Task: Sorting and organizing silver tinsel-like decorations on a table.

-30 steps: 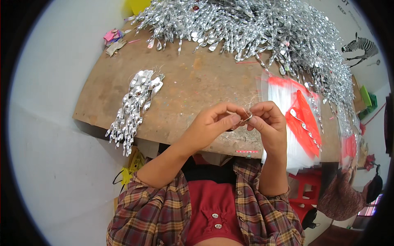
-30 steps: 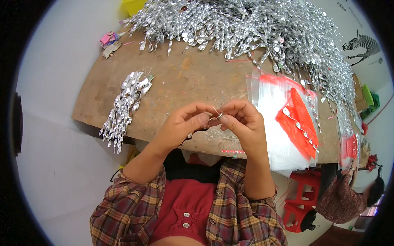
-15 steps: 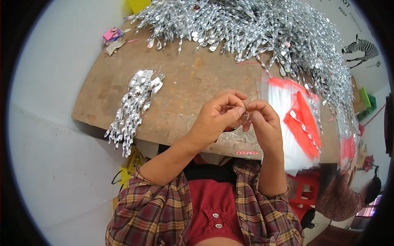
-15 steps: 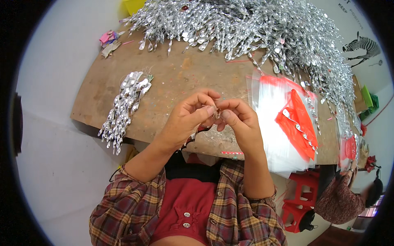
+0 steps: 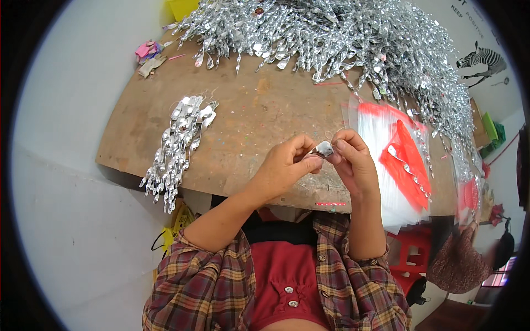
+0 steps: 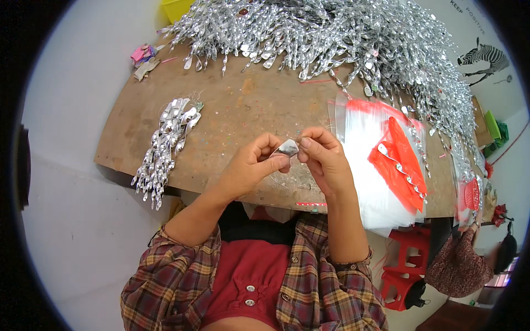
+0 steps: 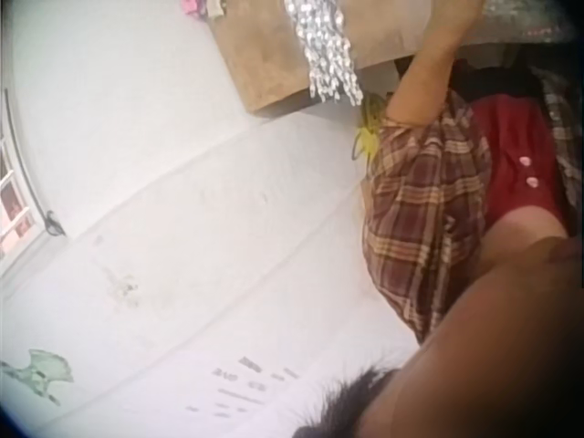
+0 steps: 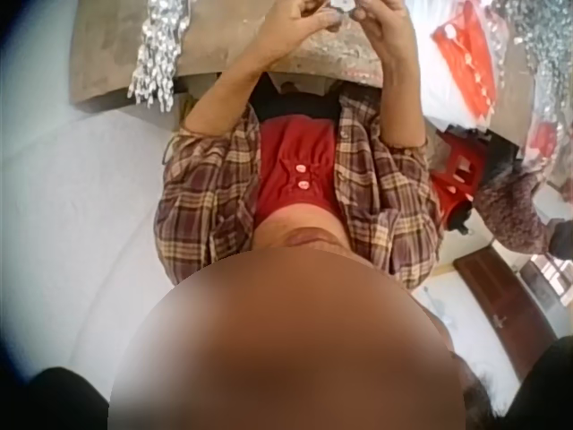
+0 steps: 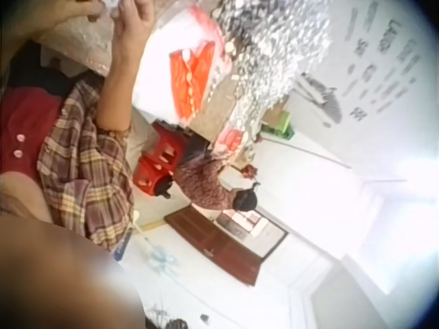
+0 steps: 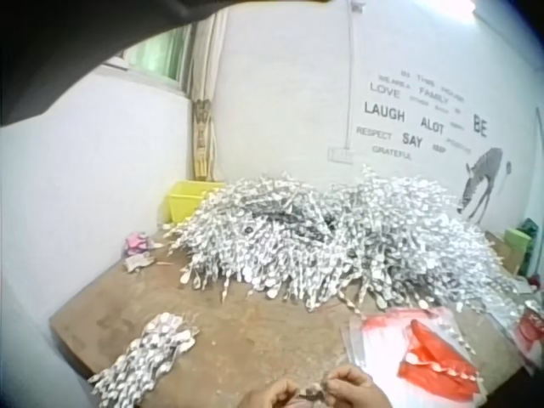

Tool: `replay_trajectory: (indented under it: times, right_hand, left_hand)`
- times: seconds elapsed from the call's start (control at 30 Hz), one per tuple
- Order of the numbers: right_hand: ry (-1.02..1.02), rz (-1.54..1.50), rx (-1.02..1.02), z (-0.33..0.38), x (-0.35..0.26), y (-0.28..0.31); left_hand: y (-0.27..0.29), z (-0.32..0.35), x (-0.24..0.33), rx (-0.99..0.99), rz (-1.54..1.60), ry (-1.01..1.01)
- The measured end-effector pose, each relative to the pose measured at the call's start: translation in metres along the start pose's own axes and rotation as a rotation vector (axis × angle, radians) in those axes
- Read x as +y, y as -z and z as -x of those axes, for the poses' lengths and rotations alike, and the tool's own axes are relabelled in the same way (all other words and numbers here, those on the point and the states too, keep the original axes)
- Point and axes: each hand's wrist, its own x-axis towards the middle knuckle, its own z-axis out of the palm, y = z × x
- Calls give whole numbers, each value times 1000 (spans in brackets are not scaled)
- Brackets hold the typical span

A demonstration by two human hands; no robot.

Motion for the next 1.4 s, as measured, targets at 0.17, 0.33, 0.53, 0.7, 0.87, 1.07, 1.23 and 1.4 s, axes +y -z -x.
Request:
replay_trajectory:
  times: [0.17,0.33,0.53,0.7,0.87,1.07,1.23,1.4]
  right_hand:
    - [-61,-136,34,3,-3,14]
    - [-18,-145,-71,3,-3,37]
    - [-23,-178,-57,1,2,42]
    - [-42,-201,-53,-4,12,43]
    - [-69,-217,-167,-10,17,43]
    - [-75,-273,-88,-13,17,34]
    - [-79,-393,-132,-16,21,51]
    - [-93,-438,-99,-17,20,55]
  left_hand:
    - [0,10,9,155,-662,-43]
    - [9,16,2,141,-450,17]
    - [15,18,1,53,-180,39]
    - [18,15,10,-40,-39,67]
    - [21,15,20,-49,4,105]
    - [23,9,21,-13,-87,73]
    - [26,7,21,45,-133,112]
    - [39,13,18,45,-173,135]
